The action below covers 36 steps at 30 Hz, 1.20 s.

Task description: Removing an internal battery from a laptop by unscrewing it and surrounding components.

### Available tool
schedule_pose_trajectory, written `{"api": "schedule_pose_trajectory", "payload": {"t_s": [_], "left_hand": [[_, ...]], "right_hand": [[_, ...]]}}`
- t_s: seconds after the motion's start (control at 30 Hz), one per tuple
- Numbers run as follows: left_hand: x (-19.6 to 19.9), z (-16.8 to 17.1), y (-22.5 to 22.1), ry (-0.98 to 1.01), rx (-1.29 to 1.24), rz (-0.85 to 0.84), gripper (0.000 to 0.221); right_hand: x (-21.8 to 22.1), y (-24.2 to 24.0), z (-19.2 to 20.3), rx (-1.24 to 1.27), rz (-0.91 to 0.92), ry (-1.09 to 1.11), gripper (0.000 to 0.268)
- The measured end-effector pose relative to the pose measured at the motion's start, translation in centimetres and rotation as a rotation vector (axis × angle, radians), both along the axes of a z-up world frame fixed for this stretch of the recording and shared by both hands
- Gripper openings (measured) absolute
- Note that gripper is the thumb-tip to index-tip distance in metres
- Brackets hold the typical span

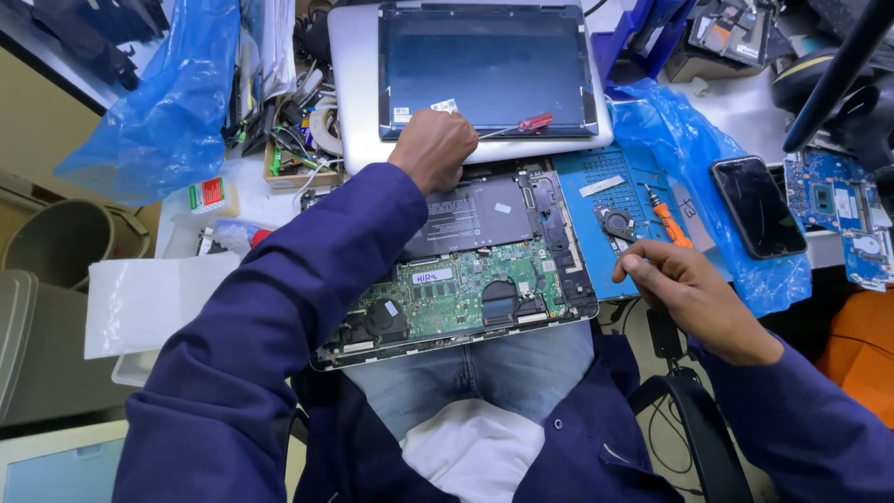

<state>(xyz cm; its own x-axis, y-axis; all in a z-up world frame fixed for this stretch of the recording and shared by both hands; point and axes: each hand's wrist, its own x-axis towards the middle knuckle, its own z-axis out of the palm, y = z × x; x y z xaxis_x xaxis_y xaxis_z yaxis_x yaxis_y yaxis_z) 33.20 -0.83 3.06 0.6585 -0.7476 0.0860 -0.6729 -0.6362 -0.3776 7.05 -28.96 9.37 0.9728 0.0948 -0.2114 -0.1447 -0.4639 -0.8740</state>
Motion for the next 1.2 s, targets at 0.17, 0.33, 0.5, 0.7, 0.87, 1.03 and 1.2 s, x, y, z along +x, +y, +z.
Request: {"api": "schedule_pose_trajectory", "payload": {"t_s": [0.17, 0.33, 0.5, 0.7, 0.87, 1.03, 1.2], "left_hand": [[0.6, 2.9, 1.4, -0.070, 0.029, -0.080, 0.039], [2.3, 6.6, 1.9, -0.103, -0.045, -0.082, 0.056], [4.0, 9.3, 2.2, -0.087, -0.094, -0.082, 0.058], [6.2, 11.6, 2.6, -0.036, -0.210, -0.085, 0.049], [4.3, 11.2, 1.9, -0.059, -0.153, -0.068, 0.050], [2.9, 4.6, 0.4, -0.021, -0.122, -0.146, 0.026], [3.0, -0.8, -0.3, -0.008, -0.169, -0.149, 0.032]], "right_hand": [[2.3, 1.4, 1.4, -0.040, 0.029, 0.056, 0.033], [6.5, 3.2, 2.4, -0.146, 0.054, 0.107, 0.028], [12.6, 4.4, 1.2, -0.144, 0.119, 0.175, 0.026], [16.3, 7.0, 0.9, -0.208, 0.199, 0.103, 0.024], [14.7, 8.0, 1.5, -0.226, 0.258, 0.068, 0.024], [12.4, 6.6, 0.3, -0.246, 0.258, 0.040, 0.023], [10.6, 5.7, 0.3, -0.248, 0.211, 0.060, 0.027]]}}
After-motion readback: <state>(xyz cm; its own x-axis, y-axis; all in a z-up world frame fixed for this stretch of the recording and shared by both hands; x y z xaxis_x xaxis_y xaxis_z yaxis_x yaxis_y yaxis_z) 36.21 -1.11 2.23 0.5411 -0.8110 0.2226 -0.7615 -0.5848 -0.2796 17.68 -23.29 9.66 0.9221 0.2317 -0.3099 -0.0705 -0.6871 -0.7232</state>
